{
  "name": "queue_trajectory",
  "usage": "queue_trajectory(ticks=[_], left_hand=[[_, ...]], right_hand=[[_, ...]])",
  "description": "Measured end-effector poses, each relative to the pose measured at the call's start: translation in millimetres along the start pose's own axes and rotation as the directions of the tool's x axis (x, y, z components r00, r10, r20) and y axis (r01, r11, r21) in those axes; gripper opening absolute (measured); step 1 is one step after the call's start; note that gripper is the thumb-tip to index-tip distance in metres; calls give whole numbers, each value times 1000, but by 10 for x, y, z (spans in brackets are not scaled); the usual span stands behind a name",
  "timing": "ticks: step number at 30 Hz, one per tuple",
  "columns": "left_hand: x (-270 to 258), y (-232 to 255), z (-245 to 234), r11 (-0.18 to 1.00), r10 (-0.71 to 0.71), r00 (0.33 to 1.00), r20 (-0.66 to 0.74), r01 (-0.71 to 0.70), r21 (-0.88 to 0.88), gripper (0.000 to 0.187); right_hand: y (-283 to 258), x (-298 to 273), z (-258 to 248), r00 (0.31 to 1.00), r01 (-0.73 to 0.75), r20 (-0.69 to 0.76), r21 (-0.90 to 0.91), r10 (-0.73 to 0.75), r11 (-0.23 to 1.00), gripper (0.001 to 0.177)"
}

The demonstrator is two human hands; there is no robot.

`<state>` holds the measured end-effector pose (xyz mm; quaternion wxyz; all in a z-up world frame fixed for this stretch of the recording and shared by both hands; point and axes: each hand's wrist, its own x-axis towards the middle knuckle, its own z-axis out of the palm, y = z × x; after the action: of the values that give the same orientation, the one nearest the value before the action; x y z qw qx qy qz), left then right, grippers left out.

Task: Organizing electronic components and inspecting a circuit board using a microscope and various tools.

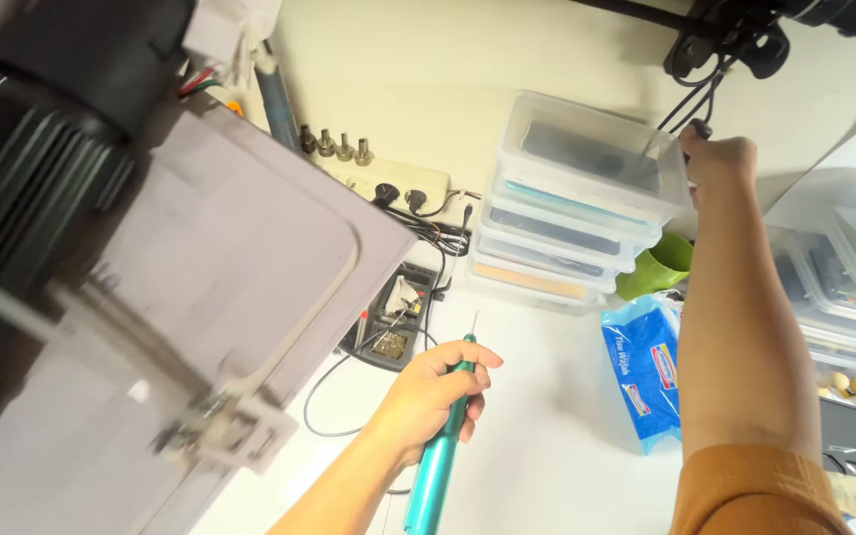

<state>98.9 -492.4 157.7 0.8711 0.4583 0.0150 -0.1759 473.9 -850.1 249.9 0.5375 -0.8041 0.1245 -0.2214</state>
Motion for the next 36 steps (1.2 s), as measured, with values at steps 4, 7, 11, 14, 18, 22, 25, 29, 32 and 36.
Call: queue_trajectory(ticks=[4, 7, 11, 14, 18, 22, 25, 29, 32, 36], left_hand=[[-205, -48, -109, 998, -55, 997, -53, 56, 36, 19], [-435, -154, -282, 999, -38, 998, -49, 38, 3, 17], [-802, -317, -630, 1000, -3, 996, -86, 3, 2, 18], [-1047, -516, -963, 998, 2, 993, -122, -10, -67, 17], [-1465, -346, -1039, 967, 46, 881, -470, -157, -199, 9], [-1618, -660, -1531, 851, 390, 861, -327, -473, -228, 13], [-1804, -659, -1705, 682, 579, 727, -369, -680, -269, 11], [-2146, -396, -2011, 679, 553, 732, -398, -673, -295, 17], [-2417, -193, -2447, 767, 525, 805, -278, -589, -255, 32], [-2774, 195, -3042, 901, 375, 924, -70, -381, -209, 50]], right_hand=[[-98, -176, -40, 985, -174, 8, 15, 173, 985, 42], [212, -40, -87, 991, -125, 46, -35, 127, 992, 53], [264, -1126, -323, 950, 290, -141, 72, -278, 954, 47], [-71, -2246, -460, 951, 305, 22, 119, -309, 945, 28], [-32, -3960, -265, 701, 382, 537, 272, -469, 883, 9], [-145, -5506, 392, 373, 348, 905, 66, -203, 935, 27], [-360, -6356, 632, 243, 255, 966, 21, -85, 967, 69], [-338, -6847, 955, 458, 113, 887, 14, -65, 993, 58], [-300, -7048, 1251, 589, -78, 808, 73, -12, 994, 51], [-513, -7211, 1725, 735, -244, 674, 365, -74, 898, 40]])
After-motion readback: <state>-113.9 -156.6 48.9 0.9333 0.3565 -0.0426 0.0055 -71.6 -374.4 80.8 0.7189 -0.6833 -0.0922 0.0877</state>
